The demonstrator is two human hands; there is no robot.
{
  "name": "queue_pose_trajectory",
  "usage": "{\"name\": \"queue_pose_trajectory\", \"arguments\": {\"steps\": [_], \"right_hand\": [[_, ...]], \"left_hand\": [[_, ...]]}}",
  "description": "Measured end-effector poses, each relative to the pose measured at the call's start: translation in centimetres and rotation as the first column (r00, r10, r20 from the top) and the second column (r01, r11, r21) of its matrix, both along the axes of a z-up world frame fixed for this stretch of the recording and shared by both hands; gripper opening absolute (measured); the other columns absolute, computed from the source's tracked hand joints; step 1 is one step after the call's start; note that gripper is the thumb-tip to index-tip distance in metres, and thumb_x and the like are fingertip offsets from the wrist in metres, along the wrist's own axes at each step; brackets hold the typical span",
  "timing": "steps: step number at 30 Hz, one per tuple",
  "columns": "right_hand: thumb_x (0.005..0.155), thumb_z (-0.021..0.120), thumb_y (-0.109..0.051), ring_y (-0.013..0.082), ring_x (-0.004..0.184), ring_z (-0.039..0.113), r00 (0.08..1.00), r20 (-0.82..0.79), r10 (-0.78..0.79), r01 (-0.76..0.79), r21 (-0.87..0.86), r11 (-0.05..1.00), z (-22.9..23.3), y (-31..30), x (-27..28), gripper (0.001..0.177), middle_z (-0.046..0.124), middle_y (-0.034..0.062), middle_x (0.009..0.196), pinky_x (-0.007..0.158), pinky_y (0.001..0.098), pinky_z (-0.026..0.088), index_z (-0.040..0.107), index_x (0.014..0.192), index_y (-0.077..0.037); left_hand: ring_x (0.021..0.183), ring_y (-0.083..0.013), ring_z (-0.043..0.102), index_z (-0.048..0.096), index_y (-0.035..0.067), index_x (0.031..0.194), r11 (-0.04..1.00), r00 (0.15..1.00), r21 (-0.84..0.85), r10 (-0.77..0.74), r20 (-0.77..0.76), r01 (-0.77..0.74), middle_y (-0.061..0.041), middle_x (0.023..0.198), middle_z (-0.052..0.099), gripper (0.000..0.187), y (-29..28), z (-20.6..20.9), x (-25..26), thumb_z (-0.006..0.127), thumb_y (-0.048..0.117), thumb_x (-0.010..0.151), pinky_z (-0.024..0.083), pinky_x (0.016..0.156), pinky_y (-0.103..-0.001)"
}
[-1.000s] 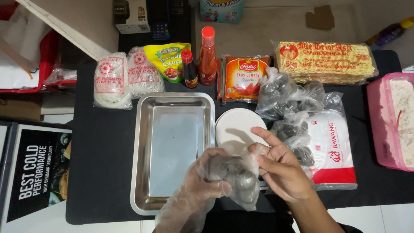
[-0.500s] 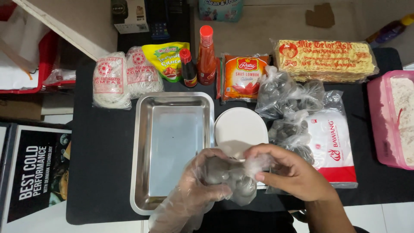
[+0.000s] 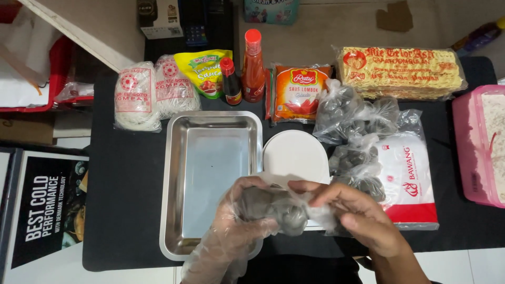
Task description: Portioning meatballs into small plastic bags and weighing them on a digital scale.
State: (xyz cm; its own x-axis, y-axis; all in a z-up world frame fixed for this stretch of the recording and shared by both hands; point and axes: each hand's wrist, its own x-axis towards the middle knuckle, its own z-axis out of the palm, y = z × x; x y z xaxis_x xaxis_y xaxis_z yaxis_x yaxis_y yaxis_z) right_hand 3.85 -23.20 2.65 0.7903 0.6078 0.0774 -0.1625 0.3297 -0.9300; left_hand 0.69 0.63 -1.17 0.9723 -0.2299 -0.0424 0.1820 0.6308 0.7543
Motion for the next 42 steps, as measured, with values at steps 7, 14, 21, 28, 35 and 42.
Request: {"name": "queue_pose_trajectory", "arguments": {"steps": [7, 14, 21, 28, 35, 42], "right_hand": [[0.090, 0.072, -0.007, 0.0230, 0.121, 0.070, 0.982, 0.108, -0.155, 0.185, -0.399, 0.898, -1.0, -0.7, -0.2, 0.030, 0.076, 0.0101, 0.112, 0.098, 0.0351, 0.057, 0.065, 0.119, -0.007], [0.091, 0.071, -0.012, 0.0182, 0.106, 0.068, 0.803, 0.592, -0.071, 0.486, -0.580, 0.654, -0.3, -0.5, -0.3, 0.023, 0.065, 0.0057, 0.112, 0.094, 0.0293, 0.051, 0.075, 0.113, -0.014], [0.091, 0.070, -0.010, 0.0199, 0.098, 0.065, 0.725, 0.590, -0.355, 0.646, -0.404, 0.648, -4.3, 1.8, -1.3, 0.008, 0.063, 0.0085, 0.103, 0.089, 0.0310, 0.049, 0.072, 0.099, -0.008], [0.092, 0.060, -0.002, 0.0277, 0.126, 0.063, 0.946, -0.067, -0.319, 0.302, -0.183, 0.936, -4.5, 0.8, -2.1, 0.044, 0.062, 0.0191, 0.140, 0.104, 0.0369, 0.048, 0.060, 0.136, 0.005], [0.083, 0.080, -0.033, 0.0239, 0.150, 0.040, 0.912, 0.378, -0.157, 0.366, -0.583, 0.725, -2.6, 0.8, -2.7, 0.073, 0.045, 0.0109, 0.155, 0.122, 0.0408, 0.029, 0.054, 0.147, -0.009], [0.086, 0.076, -0.025, 0.0181, 0.116, 0.070, 0.890, 0.355, -0.285, 0.454, -0.633, 0.628, -2.3, -2.4, -2.0, 0.050, 0.074, 0.0062, 0.129, 0.102, 0.0306, 0.050, 0.068, 0.134, -0.012]], "left_hand": [[0.105, -0.0282, 0.071, 0.061, 0.008, 0.115, 0.996, 0.998, 0.086, -0.002, -0.061, 0.008, -0.018, 0.116, 0.074, 0.049, -0.3, -0.2, -0.1, 0.082, 0.000, 0.072, 0.061, 0.087, -0.041], [0.106, -0.0277, 0.073, 0.060, 0.012, 0.119, 0.991, 0.993, 0.108, -0.066, -0.094, 0.076, -0.016, 0.118, 0.074, 0.052, -0.1, -1.6, -0.3, 0.085, 0.013, 0.074, 0.059, 0.095, -0.044], [0.107, -0.0234, 0.070, 0.055, 0.006, 0.130, 0.999, 1.000, 0.028, -0.024, -0.007, 0.025, -0.014, 0.120, 0.072, 0.063, -1.9, -4.2, -0.8, 0.090, 0.019, 0.079, 0.057, 0.094, -0.037], [0.123, -0.0262, 0.064, 0.055, 0.005, 0.134, 0.988, 0.989, 0.117, 0.086, 0.117, -0.100, -0.013, 0.140, 0.059, 0.060, -2.2, -1.8, -0.8, 0.086, 0.026, 0.088, 0.055, 0.106, -0.039], [0.114, -0.0244, 0.069, 0.060, 0.009, 0.132, 0.956, 0.976, 0.222, 0.210, -0.061, -0.192, -0.014, 0.128, 0.069, 0.063, -4.5, -3.2, -1.2, 0.083, 0.009, 0.074, 0.058, 0.100, -0.037], [0.124, -0.0252, 0.069, 0.058, 0.008, 0.135, 0.740, 0.966, 0.657, -0.045, 0.256, -0.140, -0.013, 0.133, 0.071, 0.055, -4.9, 1.2, 1.9, 0.074, 0.027, 0.087, 0.051, 0.108, -0.037]]}}
